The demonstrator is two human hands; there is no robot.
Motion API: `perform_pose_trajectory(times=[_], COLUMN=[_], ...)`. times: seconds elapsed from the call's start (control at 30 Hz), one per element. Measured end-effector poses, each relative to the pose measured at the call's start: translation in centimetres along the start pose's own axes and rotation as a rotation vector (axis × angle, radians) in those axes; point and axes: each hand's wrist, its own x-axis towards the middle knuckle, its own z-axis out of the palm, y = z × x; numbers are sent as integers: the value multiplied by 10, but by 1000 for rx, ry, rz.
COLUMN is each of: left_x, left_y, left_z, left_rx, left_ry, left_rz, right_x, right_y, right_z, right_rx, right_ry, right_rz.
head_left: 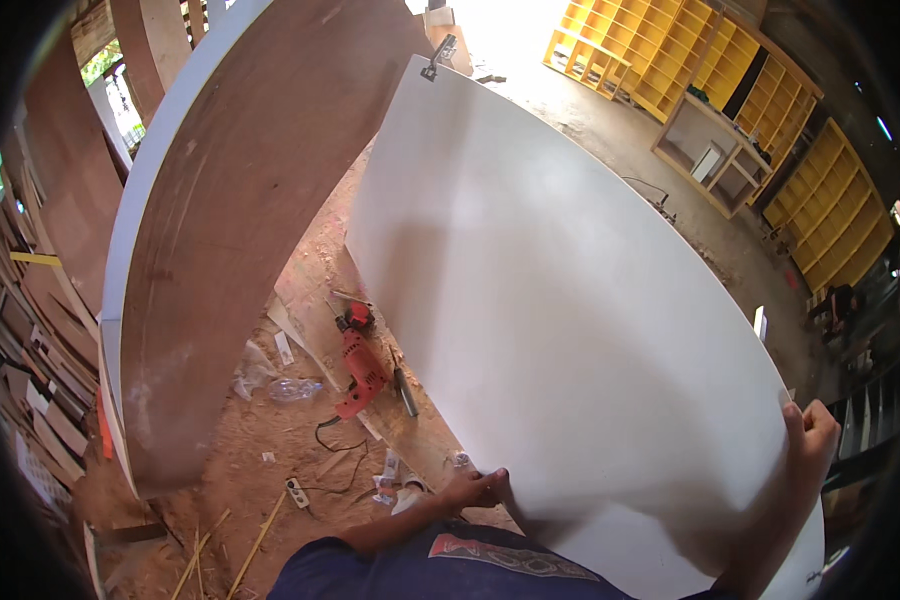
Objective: The person attaches a white cabinet door to a wooden frame using hinges and secures them with an electric drill.
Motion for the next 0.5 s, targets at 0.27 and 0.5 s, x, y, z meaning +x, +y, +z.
perform_pose_trajectory(times=[0.27, 0.5], left_x=[37, -25], left_y=[-51, 16], left_z=[-21, 8], left_rx=[-187, -931], left_ry=[-392, -386], left_rz=[-61, 47], right_x=[-79, -153], right_y=[-31, -74], right_z=[-91, -131], right_rx=[-276, -374], right_ry=[191, 156], right_rz=[9, 123])
